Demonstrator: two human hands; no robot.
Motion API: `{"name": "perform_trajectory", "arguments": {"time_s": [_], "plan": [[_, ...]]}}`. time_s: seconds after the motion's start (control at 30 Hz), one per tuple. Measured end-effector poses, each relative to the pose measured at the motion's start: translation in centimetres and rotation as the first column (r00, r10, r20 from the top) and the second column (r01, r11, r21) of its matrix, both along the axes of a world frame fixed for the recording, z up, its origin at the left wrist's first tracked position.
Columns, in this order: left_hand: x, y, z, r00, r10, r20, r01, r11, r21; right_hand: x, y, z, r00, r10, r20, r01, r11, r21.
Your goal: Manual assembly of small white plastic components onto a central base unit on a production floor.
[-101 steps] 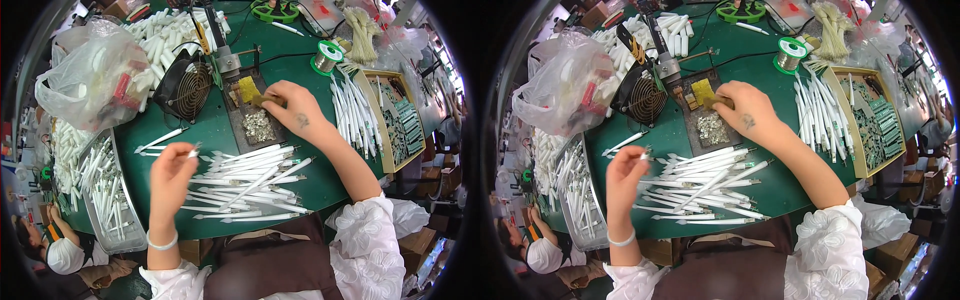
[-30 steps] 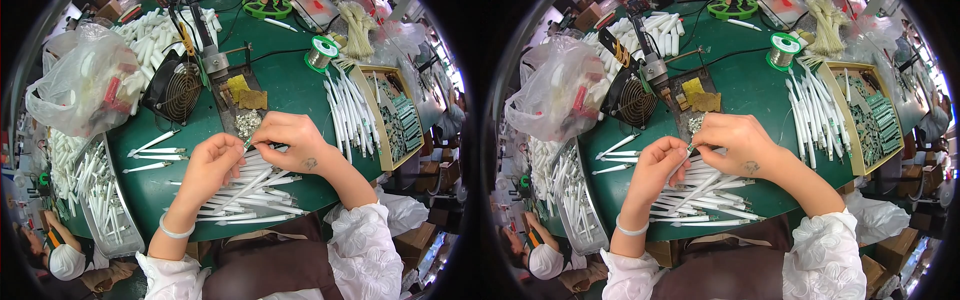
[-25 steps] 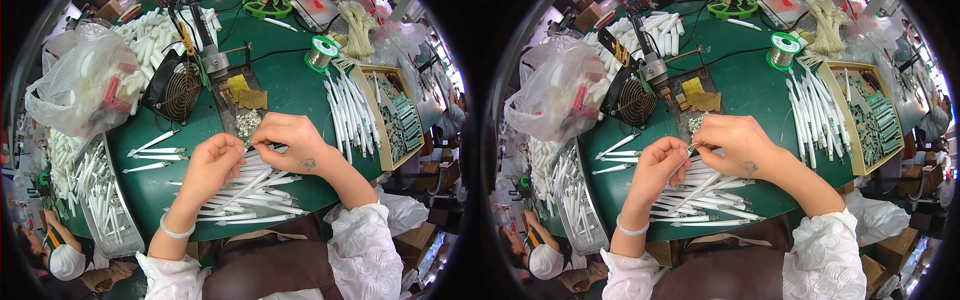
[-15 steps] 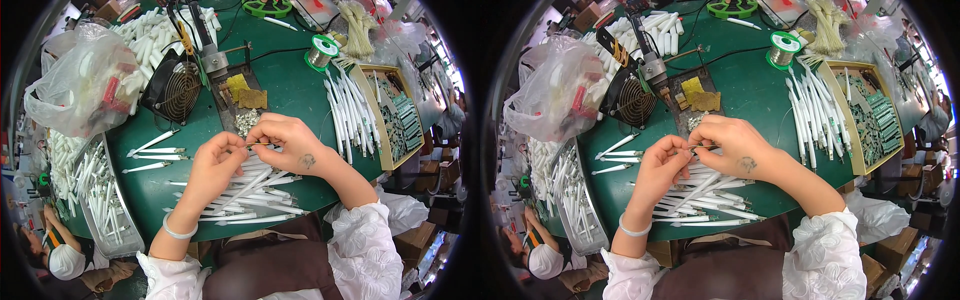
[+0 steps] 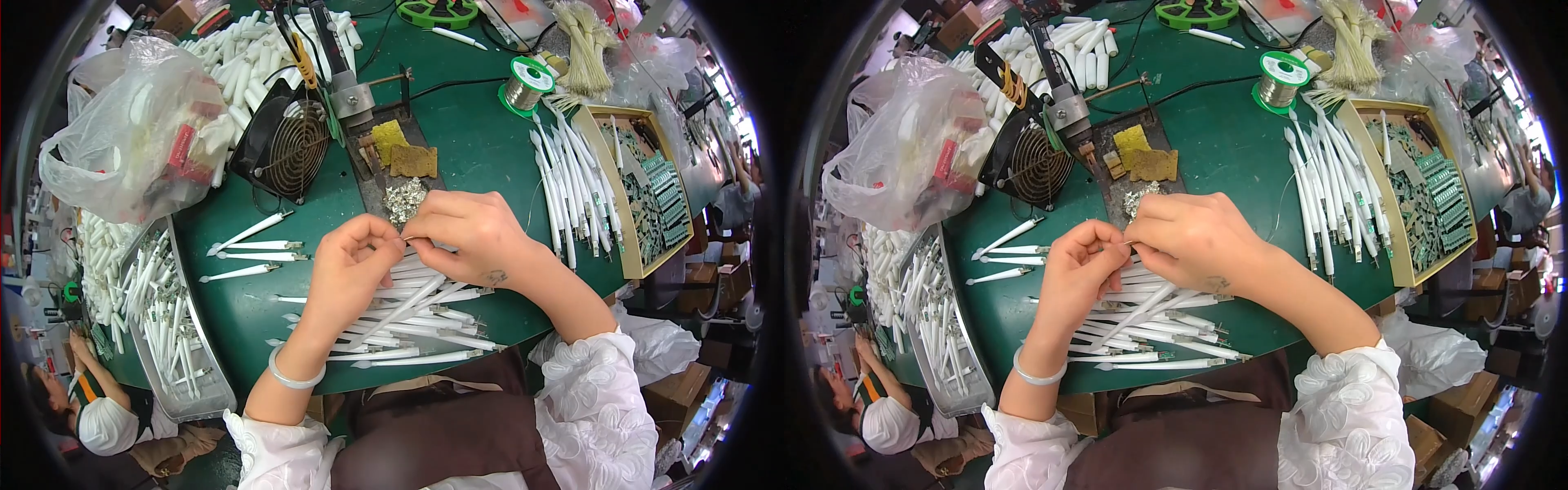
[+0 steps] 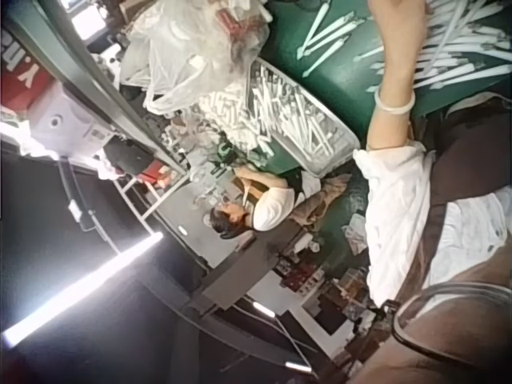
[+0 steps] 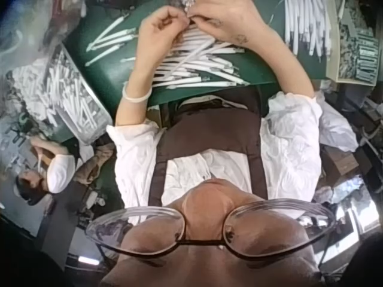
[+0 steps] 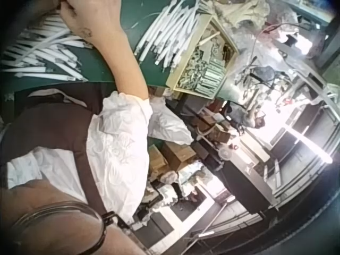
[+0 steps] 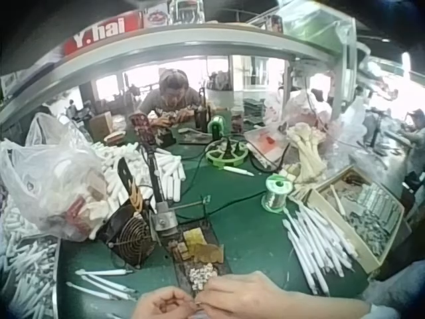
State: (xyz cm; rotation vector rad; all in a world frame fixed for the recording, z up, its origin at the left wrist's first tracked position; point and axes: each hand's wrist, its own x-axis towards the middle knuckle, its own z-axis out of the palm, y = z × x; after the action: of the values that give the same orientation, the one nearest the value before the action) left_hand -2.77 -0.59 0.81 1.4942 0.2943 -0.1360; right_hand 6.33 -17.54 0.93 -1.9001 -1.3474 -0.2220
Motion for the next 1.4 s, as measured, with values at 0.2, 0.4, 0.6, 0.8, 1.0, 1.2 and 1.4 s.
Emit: {"name": "perform_trajectory", "arguments": {"time_s": [0.2, 0.4, 0.6, 0.8, 1.0, 1.2, 1.4], "plan": [[0.0, 0.2, -0.1, 1.000, -0.002, -0.009, 0.002, 1.000, -0.016, 0.0, 0.0, -0.3, 0.995, -0.007, 0.100, 0.010, 1.000, -0.021], [-0.2, 0.0, 0.2, 0.999, -0.001, -0.036, 0.002, 1.000, 0.027, 0.0, 0.2, -0.1, 0.998, -0.009, 0.056, 0.011, 0.999, -0.036], [-0.3, -0.3, -0.1, 1.000, 0.017, 0.021, -0.018, 0.995, 0.095, 0.1, 0.3, -0.6, 1.000, -0.015, -0.027, 0.013, 0.997, -0.072], [0.0, -0.1, -0.3, 1.000, 0.012, 0.005, -0.012, 0.999, 0.038, 0.1, 0.4, -0.9, 1.000, -0.012, -0.004, 0.013, 1.000, 0.007], [0.2, -0.2, 0.2, 0.999, 0.035, -0.018, -0.034, 0.999, 0.040, 0.0, 0.5, -1.1, 0.999, -0.020, 0.027, 0.019, 0.999, 0.037], [0.7, -0.1, 0.0, 0.999, 0.054, 0.004, -0.054, 0.997, 0.049, 0.0, 0.5, -1.1, 0.988, -0.011, -0.153, 0.024, 0.996, 0.083], [1.3, 0.5, -0.2, 0.997, 0.069, 0.029, -0.071, 0.995, 0.072, 0.3, 0.4, -0.5, 0.860, -0.060, -0.507, 0.114, 0.991, 0.075]]}}
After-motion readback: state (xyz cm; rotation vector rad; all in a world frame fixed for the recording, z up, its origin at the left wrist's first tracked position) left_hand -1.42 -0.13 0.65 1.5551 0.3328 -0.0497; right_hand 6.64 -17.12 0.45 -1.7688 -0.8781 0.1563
